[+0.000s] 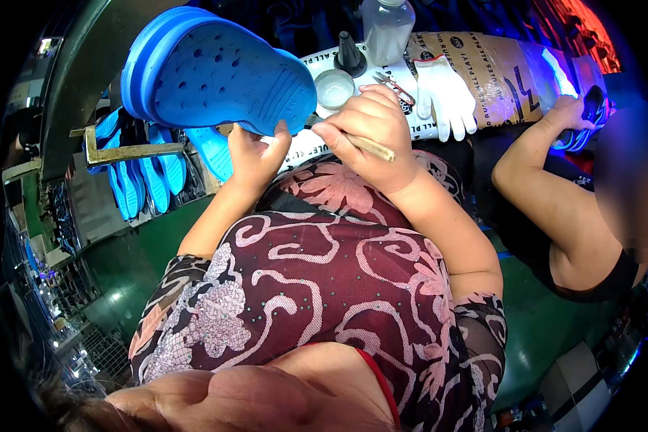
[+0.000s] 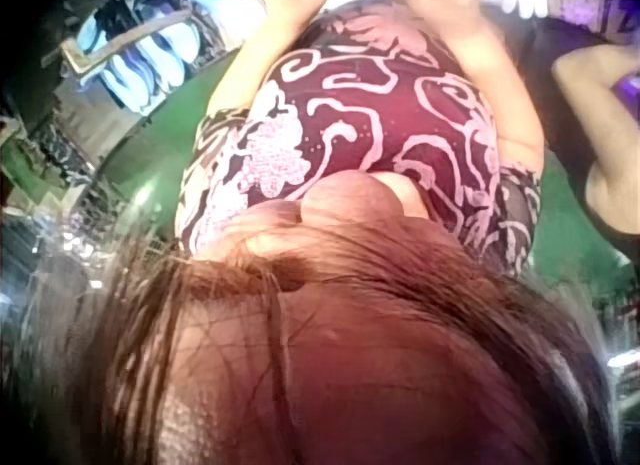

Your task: The person applies adhesive to the edges of shoe soles using a brush and a small container of liquid, handling blue shoe components one at a time and placing them back onto a conveyor belt.

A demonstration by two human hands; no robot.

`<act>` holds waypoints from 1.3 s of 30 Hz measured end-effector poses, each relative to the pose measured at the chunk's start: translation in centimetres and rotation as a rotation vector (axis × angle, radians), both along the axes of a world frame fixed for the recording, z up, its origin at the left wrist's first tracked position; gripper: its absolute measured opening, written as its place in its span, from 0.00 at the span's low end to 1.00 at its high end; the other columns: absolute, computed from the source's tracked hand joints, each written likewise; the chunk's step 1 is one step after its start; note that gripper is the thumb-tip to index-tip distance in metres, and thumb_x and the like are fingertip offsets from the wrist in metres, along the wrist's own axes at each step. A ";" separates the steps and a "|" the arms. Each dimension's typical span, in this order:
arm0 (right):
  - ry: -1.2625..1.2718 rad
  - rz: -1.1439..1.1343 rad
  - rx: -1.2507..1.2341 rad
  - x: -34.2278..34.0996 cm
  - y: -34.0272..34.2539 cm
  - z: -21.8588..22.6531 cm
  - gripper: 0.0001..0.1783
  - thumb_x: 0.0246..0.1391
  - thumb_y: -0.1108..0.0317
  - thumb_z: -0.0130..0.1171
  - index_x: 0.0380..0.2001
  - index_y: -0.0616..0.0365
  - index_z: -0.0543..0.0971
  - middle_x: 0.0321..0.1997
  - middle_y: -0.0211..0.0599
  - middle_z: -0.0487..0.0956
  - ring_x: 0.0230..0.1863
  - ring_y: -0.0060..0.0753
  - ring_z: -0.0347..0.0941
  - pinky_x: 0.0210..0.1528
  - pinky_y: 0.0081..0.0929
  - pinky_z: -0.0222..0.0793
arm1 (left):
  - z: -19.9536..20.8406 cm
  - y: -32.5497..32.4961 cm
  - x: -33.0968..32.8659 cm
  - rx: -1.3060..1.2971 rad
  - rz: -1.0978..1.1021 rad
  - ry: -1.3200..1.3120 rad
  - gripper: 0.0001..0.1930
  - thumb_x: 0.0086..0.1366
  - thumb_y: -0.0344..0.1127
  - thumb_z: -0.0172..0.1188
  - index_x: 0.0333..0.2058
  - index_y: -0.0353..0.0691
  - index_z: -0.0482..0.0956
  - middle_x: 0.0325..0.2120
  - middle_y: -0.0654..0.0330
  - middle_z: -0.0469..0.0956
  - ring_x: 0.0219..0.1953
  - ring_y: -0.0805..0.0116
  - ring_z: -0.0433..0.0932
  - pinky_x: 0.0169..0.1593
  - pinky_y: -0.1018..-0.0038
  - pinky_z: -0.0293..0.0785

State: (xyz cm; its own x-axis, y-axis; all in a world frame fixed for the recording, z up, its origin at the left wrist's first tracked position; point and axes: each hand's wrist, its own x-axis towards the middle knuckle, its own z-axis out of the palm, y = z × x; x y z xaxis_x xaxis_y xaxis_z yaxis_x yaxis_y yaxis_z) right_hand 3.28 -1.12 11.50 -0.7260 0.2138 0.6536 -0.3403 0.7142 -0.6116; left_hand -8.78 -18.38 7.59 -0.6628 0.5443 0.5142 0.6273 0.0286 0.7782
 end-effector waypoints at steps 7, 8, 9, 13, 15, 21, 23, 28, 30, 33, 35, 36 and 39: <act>-0.053 -0.006 -0.013 0.5 0.0 0.4 0.13 0.54 0.64 0.57 0.18 0.56 0.80 0.18 0.32 0.74 0.23 0.34 0.69 0.48 0.36 0.63 | 0.7 -0.2 0.6 0.060 -0.052 -0.214 0.14 0.53 0.20 0.58 0.41 0.25 0.74 0.37 0.53 0.78 0.39 0.69 0.78 0.45 0.74 0.73; -0.031 -0.002 -0.009 0.3 -0.3 0.5 0.13 0.53 0.63 0.59 0.18 0.56 0.79 0.18 0.32 0.74 0.23 0.34 0.68 0.45 0.35 0.63 | 0.8 -0.2 0.6 0.060 -0.066 -0.211 0.14 0.53 0.20 0.57 0.41 0.25 0.74 0.38 0.53 0.78 0.39 0.68 0.78 0.45 0.74 0.73; -0.010 0.002 -0.004 0.0 -0.6 0.6 0.14 0.51 0.62 0.60 0.17 0.56 0.79 0.17 0.32 0.74 0.22 0.35 0.68 0.42 0.33 0.63 | 1.0 -0.1 0.6 0.060 -0.079 -0.207 0.14 0.53 0.20 0.57 0.41 0.25 0.74 0.38 0.52 0.78 0.40 0.68 0.78 0.45 0.74 0.73; -0.022 0.014 0.014 0.1 -0.6 0.4 0.13 0.49 0.63 0.62 0.16 0.57 0.79 0.17 0.32 0.73 0.21 0.35 0.67 0.38 0.31 0.62 | 1.6 0.4 0.1 0.140 -0.055 -0.071 0.15 0.47 0.19 0.58 0.37 0.29 0.77 0.31 0.54 0.78 0.33 0.68 0.78 0.36 0.75 0.73; -0.051 0.008 -0.019 0.3 -0.5 0.4 0.13 0.49 0.63 0.63 0.16 0.57 0.78 0.17 0.32 0.73 0.21 0.35 0.67 0.37 0.31 0.62 | 1.4 0.4 -0.3 0.144 -0.044 -0.010 0.15 0.47 0.20 0.59 0.37 0.30 0.78 0.32 0.54 0.78 0.32 0.65 0.78 0.36 0.73 0.74; -0.005 0.003 -0.025 -0.4 -0.8 1.0 0.10 0.49 0.65 0.62 0.18 0.56 0.79 0.17 0.31 0.73 0.21 0.35 0.67 0.39 0.31 0.62 | 1.8 0.7 -0.5 0.086 -0.022 0.260 0.16 0.46 0.22 0.61 0.39 0.31 0.78 0.33 0.53 0.79 0.33 0.62 0.78 0.39 0.69 0.74; -0.016 -0.017 0.032 -0.2 -0.8 0.7 0.10 0.49 0.65 0.62 0.17 0.55 0.78 0.17 0.30 0.73 0.21 0.35 0.67 0.39 0.32 0.62 | 1.8 0.9 -0.1 0.100 -0.013 0.238 0.16 0.47 0.22 0.61 0.38 0.31 0.78 0.33 0.53 0.78 0.34 0.62 0.78 0.39 0.69 0.73; 0.003 -0.074 0.011 1.0 -0.3 0.5 0.13 0.50 0.67 0.60 0.14 0.54 0.77 0.15 0.31 0.71 0.20 0.37 0.67 0.42 0.35 0.63 | 1.5 0.7 0.2 0.155 -0.018 -0.003 0.16 0.47 0.22 0.60 0.38 0.31 0.77 0.34 0.53 0.78 0.36 0.63 0.77 0.40 0.70 0.73; 0.001 -0.091 -0.063 1.5 0.2 0.9 0.14 0.54 0.69 0.56 0.15 0.57 0.78 0.16 0.33 0.73 0.22 0.36 0.68 0.44 0.36 0.63 | 2.0 0.5 -0.5 0.140 -0.066 -0.100 0.20 0.50 0.22 0.61 0.45 0.30 0.72 0.36 0.54 0.76 0.37 0.66 0.77 0.42 0.73 0.72; -0.037 -0.147 -0.183 2.9 1.4 0.4 0.17 0.58 0.70 0.50 0.17 0.61 0.78 0.19 0.34 0.76 0.26 0.35 0.70 0.50 0.36 0.64 | 6.4 -0.2 -0.1 0.158 -0.071 -0.333 0.27 0.54 0.24 0.61 0.53 0.31 0.62 0.43 0.52 0.73 0.40 0.66 0.77 0.41 0.72 0.75; -0.045 -0.186 -0.278 3.7 2.4 -0.8 0.17 0.58 0.71 0.49 0.17 0.61 0.78 0.19 0.35 0.75 0.28 0.32 0.71 0.46 0.33 0.66 | 10.4 -0.8 0.1 0.107 -0.185 -0.507 0.31 0.56 0.29 0.61 0.56 0.31 0.57 0.46 0.49 0.72 0.41 0.66 0.77 0.38 0.72 0.78; -0.010 -0.214 -0.329 4.1 2.7 -1.5 0.16 0.58 0.71 0.50 0.18 0.61 0.78 0.19 0.34 0.75 0.28 0.31 0.70 0.41 0.31 0.66 | 11.5 -0.8 -0.3 0.067 -0.276 -0.604 0.36 0.56 0.34 0.64 0.59 0.31 0.54 0.45 0.49 0.73 0.39 0.65 0.78 0.38 0.72 0.78; 0.020 -0.324 -0.243 5.3 2.8 -0.9 0.17 0.58 0.70 0.51 0.16 0.61 0.76 0.19 0.38 0.73 0.27 0.38 0.69 0.35 0.32 0.64 | 13.2 -0.5 -2.0 -0.179 -0.640 -0.831 0.43 0.51 0.35 0.63 0.62 0.31 0.49 0.43 0.49 0.75 0.28 0.69 0.79 0.24 0.78 0.76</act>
